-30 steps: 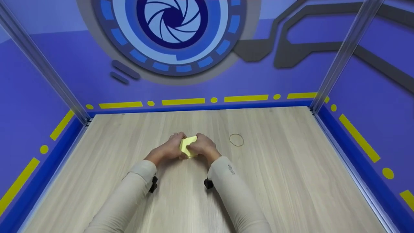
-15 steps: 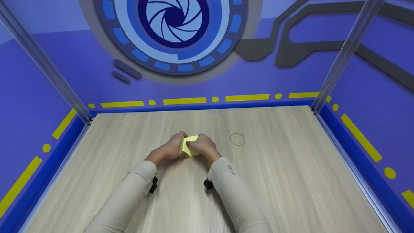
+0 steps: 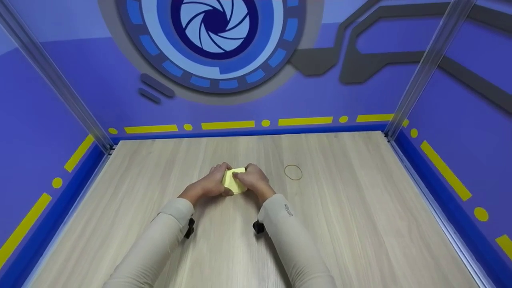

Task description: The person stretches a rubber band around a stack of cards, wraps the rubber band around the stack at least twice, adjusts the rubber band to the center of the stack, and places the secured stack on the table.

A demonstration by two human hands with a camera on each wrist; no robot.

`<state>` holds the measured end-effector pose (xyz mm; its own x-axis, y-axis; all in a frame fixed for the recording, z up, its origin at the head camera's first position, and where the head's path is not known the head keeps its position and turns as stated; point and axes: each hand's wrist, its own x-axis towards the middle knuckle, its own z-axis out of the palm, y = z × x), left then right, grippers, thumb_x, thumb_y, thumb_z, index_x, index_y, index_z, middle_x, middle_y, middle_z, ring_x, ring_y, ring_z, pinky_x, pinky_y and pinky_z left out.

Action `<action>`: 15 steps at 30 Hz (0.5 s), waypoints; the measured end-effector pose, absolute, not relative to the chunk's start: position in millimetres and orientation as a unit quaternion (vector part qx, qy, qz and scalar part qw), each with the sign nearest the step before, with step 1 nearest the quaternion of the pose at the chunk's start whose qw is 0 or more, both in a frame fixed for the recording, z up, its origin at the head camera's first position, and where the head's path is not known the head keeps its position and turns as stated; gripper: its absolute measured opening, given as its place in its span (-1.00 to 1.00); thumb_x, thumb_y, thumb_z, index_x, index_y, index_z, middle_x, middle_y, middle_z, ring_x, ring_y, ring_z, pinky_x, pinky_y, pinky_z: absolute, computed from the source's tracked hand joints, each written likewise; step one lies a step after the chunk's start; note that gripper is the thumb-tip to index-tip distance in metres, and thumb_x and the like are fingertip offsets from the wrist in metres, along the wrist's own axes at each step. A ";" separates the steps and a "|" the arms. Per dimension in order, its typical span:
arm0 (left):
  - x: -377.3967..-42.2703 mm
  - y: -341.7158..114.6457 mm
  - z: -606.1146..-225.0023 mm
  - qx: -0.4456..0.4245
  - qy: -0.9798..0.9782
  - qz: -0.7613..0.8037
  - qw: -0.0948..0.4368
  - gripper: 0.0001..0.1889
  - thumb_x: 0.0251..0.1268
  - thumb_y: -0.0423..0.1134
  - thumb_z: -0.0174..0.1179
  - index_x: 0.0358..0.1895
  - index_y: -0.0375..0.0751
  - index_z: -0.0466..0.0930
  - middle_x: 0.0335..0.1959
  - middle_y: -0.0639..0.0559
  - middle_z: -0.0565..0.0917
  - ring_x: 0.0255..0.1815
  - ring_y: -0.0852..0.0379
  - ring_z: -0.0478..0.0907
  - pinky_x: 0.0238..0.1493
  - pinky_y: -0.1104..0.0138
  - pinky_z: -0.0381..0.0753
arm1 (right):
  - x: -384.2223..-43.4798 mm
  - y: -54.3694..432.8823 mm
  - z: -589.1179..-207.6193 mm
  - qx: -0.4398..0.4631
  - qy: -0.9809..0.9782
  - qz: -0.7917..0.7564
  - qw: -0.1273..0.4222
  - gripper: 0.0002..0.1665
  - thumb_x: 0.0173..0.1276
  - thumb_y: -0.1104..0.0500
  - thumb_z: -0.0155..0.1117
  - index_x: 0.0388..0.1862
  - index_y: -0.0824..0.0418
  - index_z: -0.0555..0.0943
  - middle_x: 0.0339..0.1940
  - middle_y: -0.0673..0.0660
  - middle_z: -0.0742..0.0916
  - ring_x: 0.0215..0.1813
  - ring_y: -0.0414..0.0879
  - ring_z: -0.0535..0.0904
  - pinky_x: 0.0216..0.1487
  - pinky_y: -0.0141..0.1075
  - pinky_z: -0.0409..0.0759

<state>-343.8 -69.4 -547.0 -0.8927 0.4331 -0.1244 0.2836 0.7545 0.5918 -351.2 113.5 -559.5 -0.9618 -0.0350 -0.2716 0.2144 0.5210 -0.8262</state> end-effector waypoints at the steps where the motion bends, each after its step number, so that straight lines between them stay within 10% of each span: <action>1: -343.5 -69.8 -546.5 0.192 0.928 0.293 0.128 -0.21 0.10 -0.27 0.58 0.37 -0.20 0.32 0.20 -0.22 0.46 0.22 -0.13 0.36 0.34 0.03 0.50 | -350.3 113.2 -558.6 0.050 0.859 -0.492 0.133 -0.40 0.42 -0.05 0.41 0.20 0.37 0.63 -0.01 0.20 0.73 -0.10 -0.06 0.61 -0.22 -0.39 0.60; 15: -339.6 -62.5 -536.4 0.097 0.953 0.255 0.131 -0.05 -0.09 -0.12 0.69 0.35 -0.47 0.38 0.20 -0.28 0.41 0.28 -0.18 0.31 0.36 0.03 0.52 | -340.3 108.7 -558.4 0.020 0.899 -0.431 0.081 -0.42 0.30 0.11 0.42 0.22 0.39 0.58 0.00 0.26 0.74 -0.04 0.02 0.61 -0.02 -0.23 0.66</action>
